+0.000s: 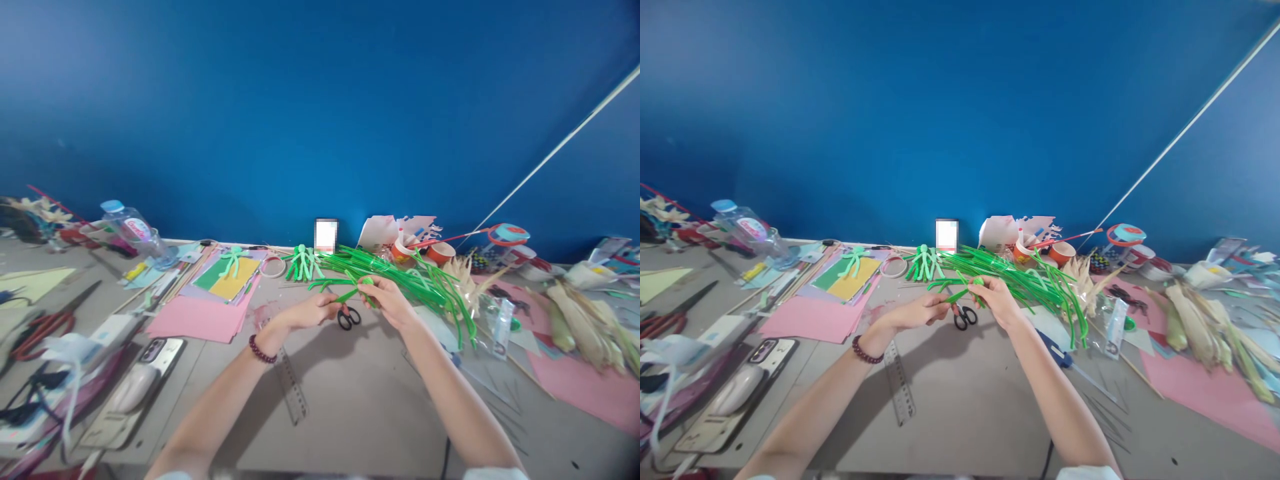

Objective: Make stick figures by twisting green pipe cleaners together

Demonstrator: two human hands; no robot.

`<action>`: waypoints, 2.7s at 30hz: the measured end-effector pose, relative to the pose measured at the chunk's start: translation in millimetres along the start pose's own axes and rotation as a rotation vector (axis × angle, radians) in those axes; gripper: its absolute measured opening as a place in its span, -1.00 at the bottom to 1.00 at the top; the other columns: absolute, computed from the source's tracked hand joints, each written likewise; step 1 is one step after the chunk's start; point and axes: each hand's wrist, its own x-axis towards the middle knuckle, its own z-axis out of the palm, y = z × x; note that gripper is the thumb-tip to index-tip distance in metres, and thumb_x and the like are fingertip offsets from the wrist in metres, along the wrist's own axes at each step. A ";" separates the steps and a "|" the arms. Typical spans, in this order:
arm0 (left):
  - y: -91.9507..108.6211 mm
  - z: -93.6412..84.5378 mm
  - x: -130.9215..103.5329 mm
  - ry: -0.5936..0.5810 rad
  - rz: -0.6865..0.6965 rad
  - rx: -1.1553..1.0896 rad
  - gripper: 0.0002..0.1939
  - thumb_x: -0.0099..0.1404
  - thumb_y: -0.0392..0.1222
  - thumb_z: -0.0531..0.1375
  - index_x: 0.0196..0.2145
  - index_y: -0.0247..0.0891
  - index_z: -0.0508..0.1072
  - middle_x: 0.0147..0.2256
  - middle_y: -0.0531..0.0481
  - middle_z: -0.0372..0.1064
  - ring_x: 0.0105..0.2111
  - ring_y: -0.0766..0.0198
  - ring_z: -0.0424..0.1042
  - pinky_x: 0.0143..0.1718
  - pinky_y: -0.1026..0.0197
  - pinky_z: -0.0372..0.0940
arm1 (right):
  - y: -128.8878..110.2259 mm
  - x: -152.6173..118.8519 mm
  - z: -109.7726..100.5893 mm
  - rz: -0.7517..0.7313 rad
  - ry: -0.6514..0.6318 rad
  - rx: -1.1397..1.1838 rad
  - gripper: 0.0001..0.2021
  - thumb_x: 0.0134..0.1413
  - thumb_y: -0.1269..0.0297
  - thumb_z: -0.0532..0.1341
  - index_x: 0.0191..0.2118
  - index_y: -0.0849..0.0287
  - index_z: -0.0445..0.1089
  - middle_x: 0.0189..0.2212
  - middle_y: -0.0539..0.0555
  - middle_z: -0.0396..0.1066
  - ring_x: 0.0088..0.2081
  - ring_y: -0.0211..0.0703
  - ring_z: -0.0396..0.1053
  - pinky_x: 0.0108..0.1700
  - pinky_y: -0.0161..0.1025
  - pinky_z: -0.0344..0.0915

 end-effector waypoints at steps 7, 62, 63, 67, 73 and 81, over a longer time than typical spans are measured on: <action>-1.0 -7.0 3.3 0.106 0.051 -0.126 -0.59 0.22 0.10 0.10 -0.32 -0.35 0.47 -0.58 0.04 0.31 -0.63 0.43 0.20 -0.59 0.33 0.10 | -6.3 -1.6 -5.5 -0.010 0.061 0.044 -0.71 -0.29 0.18 0.41 -0.42 0.20 0.38 -0.63 -0.07 0.34 -0.59 -0.33 0.27 -0.56 -0.37 0.19; -12.0 -12.5 0.8 0.368 0.481 0.366 -0.81 0.21 -0.09 0.19 -0.34 -0.19 0.57 -0.31 -0.11 0.52 -0.28 0.19 0.46 -0.20 0.19 0.34 | 0.4 -0.3 -7.0 0.144 -0.143 -0.032 -0.75 -0.32 0.16 0.42 -0.47 0.23 0.53 -0.58 0.02 0.45 -0.54 -0.28 0.35 -0.36 -0.26 0.29; -11.1 -12.5 0.7 0.381 0.479 0.329 -0.82 0.20 -0.10 0.20 -0.36 -0.19 0.57 -0.31 -0.11 0.51 -0.28 0.19 0.46 -0.20 0.18 0.34 | 0.0 -0.3 -7.8 0.144 -0.136 -0.028 -0.74 -0.32 0.16 0.42 -0.47 0.24 0.52 -0.58 0.02 0.45 -0.54 -0.28 0.36 -0.36 -0.26 0.29; -6.8 -10.7 2.1 0.435 0.460 0.171 -0.84 0.15 -0.11 0.25 -0.40 -0.23 0.56 -0.32 -0.12 0.50 -0.28 0.20 0.45 -0.19 0.17 0.34 | -1.5 -0.6 -9.3 0.121 -0.102 -0.013 -0.74 -0.34 0.18 0.43 -0.46 0.24 0.52 -0.58 0.02 0.44 -0.54 -0.28 0.36 -0.37 -0.26 0.30; -2.7 -5.8 5.4 0.529 0.274 -0.068 -0.82 0.03 -0.13 0.31 -0.43 -0.31 0.55 -0.36 -0.12 0.50 -0.33 0.20 0.45 -0.27 0.21 0.34 | 0.2 0.2 -8.9 0.060 -0.070 -0.018 -0.75 -0.33 0.18 0.43 -0.46 0.22 0.52 -0.57 0.01 0.44 -0.52 -0.26 0.37 -0.35 -0.25 0.30; -1.3 -8.4 3.2 0.581 0.108 -0.127 -0.79 -0.01 -0.16 0.33 -0.39 -0.30 0.57 -0.37 -0.12 0.53 -0.33 0.15 0.47 -0.26 0.16 0.33 | 4.7 2.9 -9.7 0.043 -0.055 -0.048 -0.74 -0.33 0.17 0.42 -0.45 0.23 0.50 -0.56 0.00 0.43 -0.50 -0.26 0.36 -0.32 -0.23 0.28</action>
